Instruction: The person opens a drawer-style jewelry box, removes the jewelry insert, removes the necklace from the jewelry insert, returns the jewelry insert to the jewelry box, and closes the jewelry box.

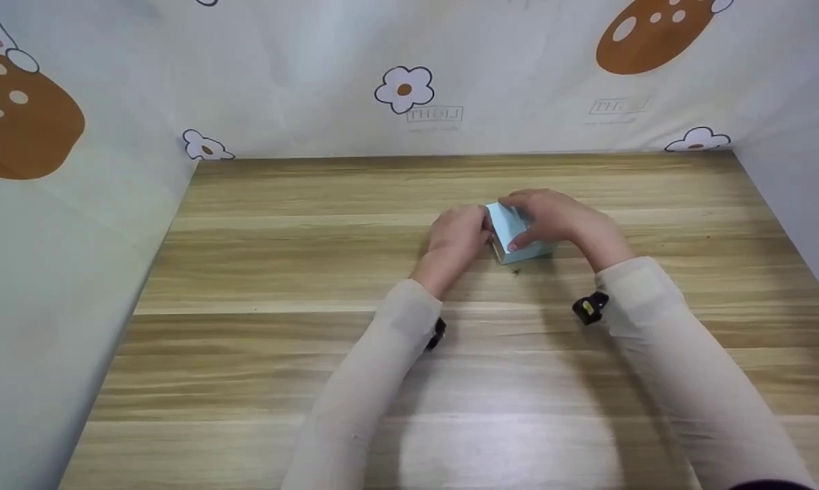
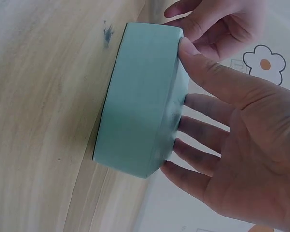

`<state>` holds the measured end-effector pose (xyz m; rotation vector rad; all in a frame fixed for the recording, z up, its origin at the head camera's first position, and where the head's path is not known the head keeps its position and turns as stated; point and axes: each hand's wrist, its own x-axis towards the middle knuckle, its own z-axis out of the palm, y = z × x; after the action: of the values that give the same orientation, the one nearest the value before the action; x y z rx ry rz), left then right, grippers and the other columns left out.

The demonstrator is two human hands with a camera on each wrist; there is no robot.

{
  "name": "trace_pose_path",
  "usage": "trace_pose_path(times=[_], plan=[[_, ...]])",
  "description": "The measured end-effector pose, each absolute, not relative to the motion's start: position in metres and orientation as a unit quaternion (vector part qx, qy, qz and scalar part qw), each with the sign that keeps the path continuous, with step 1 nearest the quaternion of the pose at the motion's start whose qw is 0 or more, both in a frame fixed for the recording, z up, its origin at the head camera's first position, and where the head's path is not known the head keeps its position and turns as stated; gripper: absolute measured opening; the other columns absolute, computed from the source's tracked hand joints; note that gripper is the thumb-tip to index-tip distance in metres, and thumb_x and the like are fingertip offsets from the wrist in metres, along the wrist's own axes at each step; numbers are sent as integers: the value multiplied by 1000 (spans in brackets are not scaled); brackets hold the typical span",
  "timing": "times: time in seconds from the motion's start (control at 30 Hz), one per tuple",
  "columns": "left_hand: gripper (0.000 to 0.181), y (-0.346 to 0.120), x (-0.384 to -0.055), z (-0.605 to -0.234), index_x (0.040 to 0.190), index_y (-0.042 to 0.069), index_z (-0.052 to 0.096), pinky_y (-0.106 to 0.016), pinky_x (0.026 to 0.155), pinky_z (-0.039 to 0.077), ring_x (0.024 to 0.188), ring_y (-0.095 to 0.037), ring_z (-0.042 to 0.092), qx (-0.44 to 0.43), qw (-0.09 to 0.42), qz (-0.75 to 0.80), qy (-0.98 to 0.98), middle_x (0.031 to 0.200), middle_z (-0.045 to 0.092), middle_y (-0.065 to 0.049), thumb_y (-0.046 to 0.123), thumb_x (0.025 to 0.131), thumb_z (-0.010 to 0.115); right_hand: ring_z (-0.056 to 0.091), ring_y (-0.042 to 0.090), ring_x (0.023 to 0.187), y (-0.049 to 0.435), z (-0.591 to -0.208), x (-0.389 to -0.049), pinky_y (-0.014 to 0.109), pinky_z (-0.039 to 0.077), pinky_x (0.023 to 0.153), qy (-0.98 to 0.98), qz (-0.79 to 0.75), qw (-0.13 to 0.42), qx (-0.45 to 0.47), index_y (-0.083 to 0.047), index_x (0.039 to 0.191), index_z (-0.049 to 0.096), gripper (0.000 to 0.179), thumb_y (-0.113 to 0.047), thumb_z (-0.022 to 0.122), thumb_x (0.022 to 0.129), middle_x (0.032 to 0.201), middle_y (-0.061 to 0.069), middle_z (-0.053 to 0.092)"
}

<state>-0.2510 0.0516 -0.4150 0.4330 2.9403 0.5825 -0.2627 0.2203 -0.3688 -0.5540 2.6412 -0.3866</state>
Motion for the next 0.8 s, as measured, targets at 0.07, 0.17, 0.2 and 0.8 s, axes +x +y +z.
trace_pose_path(times=[0.07, 0.17, 0.2, 0.8], plan=[[9, 52, -252, -416, 98, 17, 73, -31, 82, 57, 91, -13, 67, 143, 57, 192, 969, 100, 74, 4, 24, 94, 70, 41, 43, 140, 220, -369, -263, 56, 33, 117, 948, -138, 210, -196, -2, 150, 41, 80, -20, 81, 83, 155, 23, 41], [10, 52, -252, -417, 98, 17, 72, -32, 81, 58, 91, -14, 68, 142, 55, 191, 970, 99, 74, 3, 25, 92, 71, 40, 43, 141, 219, -369, -263, 56, 33, 117, 948, -137, 213, -195, -2, 150, 40, 80, -22, 81, 84, 155, 23, 40], [10, 52, -252, -417, 97, 17, 72, -32, 81, 58, 91, -14, 68, 142, 54, 191, 970, 99, 74, 3, 25, 92, 72, 40, 42, 141, 219, -369, -263, 56, 33, 117, 948, -137, 214, -193, -3, 151, 40, 80, -22, 81, 84, 156, 23, 39], [5, 55, -250, -414, 92, 15, 70, -32, 74, 59, 80, -12, 62, 152, 48, 170, 972, 95, 74, 1, 20, 91, 72, 39, 43, 142, 221, -371, -262, 56, 34, 117, 948, -143, 211, -192, -2, 151, 39, 80, -21, 80, 84, 156, 23, 39]])
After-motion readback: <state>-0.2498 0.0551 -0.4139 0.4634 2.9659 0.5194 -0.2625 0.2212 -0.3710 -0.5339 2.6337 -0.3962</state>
